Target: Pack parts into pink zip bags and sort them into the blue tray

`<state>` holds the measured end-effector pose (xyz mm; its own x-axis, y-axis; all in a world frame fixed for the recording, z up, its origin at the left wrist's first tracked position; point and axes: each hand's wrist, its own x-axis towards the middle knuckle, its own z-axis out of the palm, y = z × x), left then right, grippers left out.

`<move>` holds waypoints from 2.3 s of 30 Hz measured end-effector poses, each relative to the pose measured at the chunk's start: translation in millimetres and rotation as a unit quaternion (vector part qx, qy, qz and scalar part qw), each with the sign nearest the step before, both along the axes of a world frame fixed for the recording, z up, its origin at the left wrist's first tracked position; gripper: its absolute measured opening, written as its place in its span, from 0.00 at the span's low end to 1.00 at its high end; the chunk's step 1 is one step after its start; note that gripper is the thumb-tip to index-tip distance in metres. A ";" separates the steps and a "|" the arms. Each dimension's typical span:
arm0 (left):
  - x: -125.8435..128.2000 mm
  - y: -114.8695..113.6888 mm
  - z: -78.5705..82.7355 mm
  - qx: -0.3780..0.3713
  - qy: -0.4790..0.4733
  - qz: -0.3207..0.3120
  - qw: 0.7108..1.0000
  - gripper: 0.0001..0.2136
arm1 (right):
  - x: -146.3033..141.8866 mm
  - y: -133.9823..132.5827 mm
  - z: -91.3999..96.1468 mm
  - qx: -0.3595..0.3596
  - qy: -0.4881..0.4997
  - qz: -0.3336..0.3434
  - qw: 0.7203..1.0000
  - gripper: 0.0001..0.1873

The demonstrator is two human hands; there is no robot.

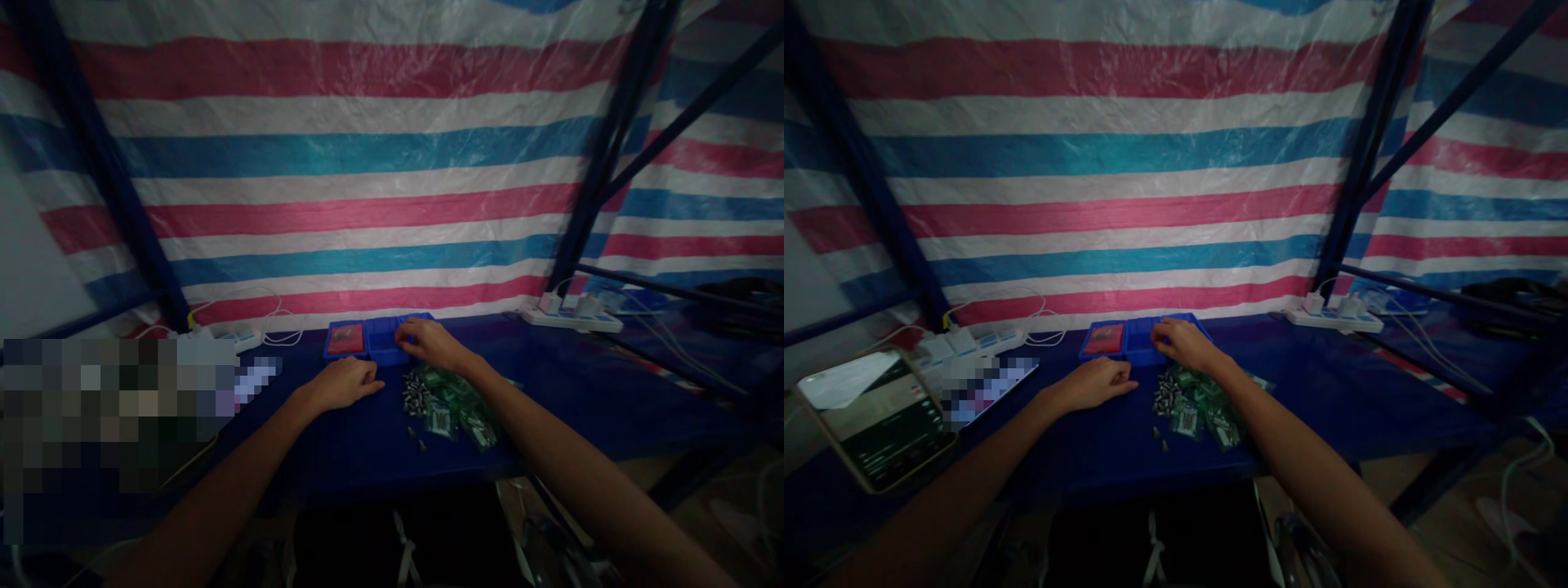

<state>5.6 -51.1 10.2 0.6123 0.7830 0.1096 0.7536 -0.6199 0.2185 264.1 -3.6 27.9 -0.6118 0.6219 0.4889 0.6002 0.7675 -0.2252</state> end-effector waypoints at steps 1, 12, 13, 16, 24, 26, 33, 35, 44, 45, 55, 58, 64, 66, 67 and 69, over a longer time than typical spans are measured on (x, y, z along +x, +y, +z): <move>0.3 -0.3 0.4 0.000 0.001 0.001 1.000 0.16 | 0.2 0.5 0.1 -0.001 -0.003 -0.002 1.000 0.06; 1.2 -2.8 2.3 0.001 0.004 0.004 1.000 0.16 | 0.5 -1.1 3.9 -0.005 -0.009 -0.015 1.000 0.06; 1.0 -2.4 1.9 0.001 0.002 0.003 1.000 0.16 | 0.6 -1.5 4.1 -0.007 -0.009 -0.015 1.000 0.06; 0.6 -1.3 0.7 0.002 -0.001 0.000 1.000 0.16 | 0.9 -2.1 4.6 -0.013 -0.007 -0.014 1.000 0.07; 0.2 0.3 -0.2 -0.001 0.001 0.001 1.000 0.16 | 0.7 0.0 3.1 -0.009 -0.012 -0.022 1.000 0.06; 0.2 0.4 -0.3 -0.001 0.001 0.001 1.000 0.16 | 0.7 -0.3 3.4 -0.009 -0.011 -0.022 1.000 0.06; 1.1 -1.8 1.9 -0.004 0.003 0.003 1.000 0.15 | 1.7 -1.5 4.0 -0.011 -0.013 -0.026 1.000 0.06; 1.2 -2.2 2.5 -0.008 0.004 0.004 1.000 0.15 | 1.4 -1.5 3.7 -0.006 -0.017 -0.025 1.000 0.06; 0.9 -1.5 1.6 -0.002 0.007 0.002 1.000 0.16 | 0.7 -1.8 2.1 -0.005 -0.028 -0.040 0.999 0.05; 0.7 -1.8 1.5 -0.001 0.005 0.001 1.000 0.15 | 0.4 -2.2 2.1 -0.006 -0.027 -0.042 0.999 0.05; -1.0 -1.3 1.2 -0.003 -0.012 -0.002 1.000 0.13 | -1.8 -6.7 5.0 -0.007 -0.024 -0.046 0.999 0.06; -1.1 -1.6 1.3 -0.004 -0.014 -0.006 1.000 0.13 | -2.2 -7.3 5.7 -0.006 -0.007 -0.031 0.999 0.06; -1.7 -0.3 0.5 0.000 -0.010 -0.002 1.000 0.11 | -6.7 -12.1 5.4 -0.103 0.051 0.004 0.993 0.05; -2.8 1.5 -1.1 0.005 -0.010 0.001 1.000 0.11 | -8.2 -13.2 4.3 -0.161 0.057 0.029 0.985 0.04; -3.3 2.4 -2.0 0.008 -0.010 0.001 1.000 0.10 | -8.7 -13.6 3.8 -0.189 0.053 0.042 0.980 0.06; -4.2 4.2 -3.7 0.012 -0.008 0.001 1.000 0.09 | -9.3 -13.9 3.1 -0.229 0.031 0.062 0.971 0.10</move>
<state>1.4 -46.9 6.4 0.6094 0.7808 0.1382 0.7508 -0.6242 0.2160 254.8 -17.4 31.0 -0.6739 0.7064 0.2162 0.4841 0.6434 -0.5931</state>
